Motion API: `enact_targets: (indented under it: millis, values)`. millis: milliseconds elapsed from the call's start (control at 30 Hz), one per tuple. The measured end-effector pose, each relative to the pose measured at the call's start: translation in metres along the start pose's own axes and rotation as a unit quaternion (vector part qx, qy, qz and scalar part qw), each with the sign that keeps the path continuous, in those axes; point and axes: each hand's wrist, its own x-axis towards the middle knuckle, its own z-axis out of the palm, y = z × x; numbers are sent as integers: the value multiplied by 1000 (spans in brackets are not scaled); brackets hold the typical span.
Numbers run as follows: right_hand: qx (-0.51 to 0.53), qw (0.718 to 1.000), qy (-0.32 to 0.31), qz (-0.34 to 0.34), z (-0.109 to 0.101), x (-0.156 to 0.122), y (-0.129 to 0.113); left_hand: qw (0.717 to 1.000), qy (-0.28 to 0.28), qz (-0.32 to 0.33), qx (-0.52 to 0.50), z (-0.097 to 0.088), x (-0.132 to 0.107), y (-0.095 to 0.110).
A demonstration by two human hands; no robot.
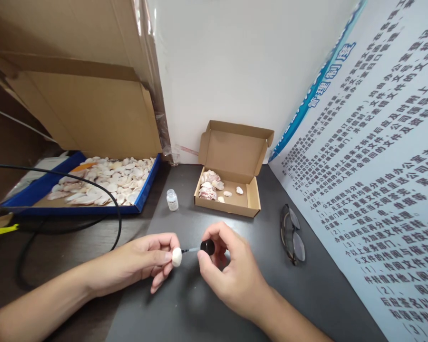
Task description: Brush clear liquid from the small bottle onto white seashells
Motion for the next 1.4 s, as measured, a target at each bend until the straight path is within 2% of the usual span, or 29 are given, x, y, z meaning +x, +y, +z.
enact_targets:
  millis: [200, 367, 733, 867, 1000, 1133, 1267, 1400]
  values:
    - [6, 1000, 2, -23, 0, 0, -1, 1000, 2, 0, -1, 1, -1, 1]
    - [-7, 1000, 21, -12, 0, 1, -1, 1000, 2, -1, 2, 0, -1, 1]
    - [-1, 999, 7, -35, 1, 0, 0, 1000, 1, 0, 4, 1, 0, 0]
    - [-12, 1000, 20, -21, 1, 0, -1, 1000, 4, -2, 7, 1, 0, 0]
    - [-7, 1000, 6, -27, 0, 0, -2, 1000, 0, -4, 7, 0, 0, 0]
    - [-20, 999, 28, -16, 0, 0, -2, 1000, -1, -3, 11, 0, 0, 0]
    - [-6, 999, 7, -31, -1, -1, -2, 1000, 0, 0, 9, 0, 0, 0]
    - [-20, 999, 18, -22, -1, 0, -2, 1000, 5, -4, -1, 1, -1, 1]
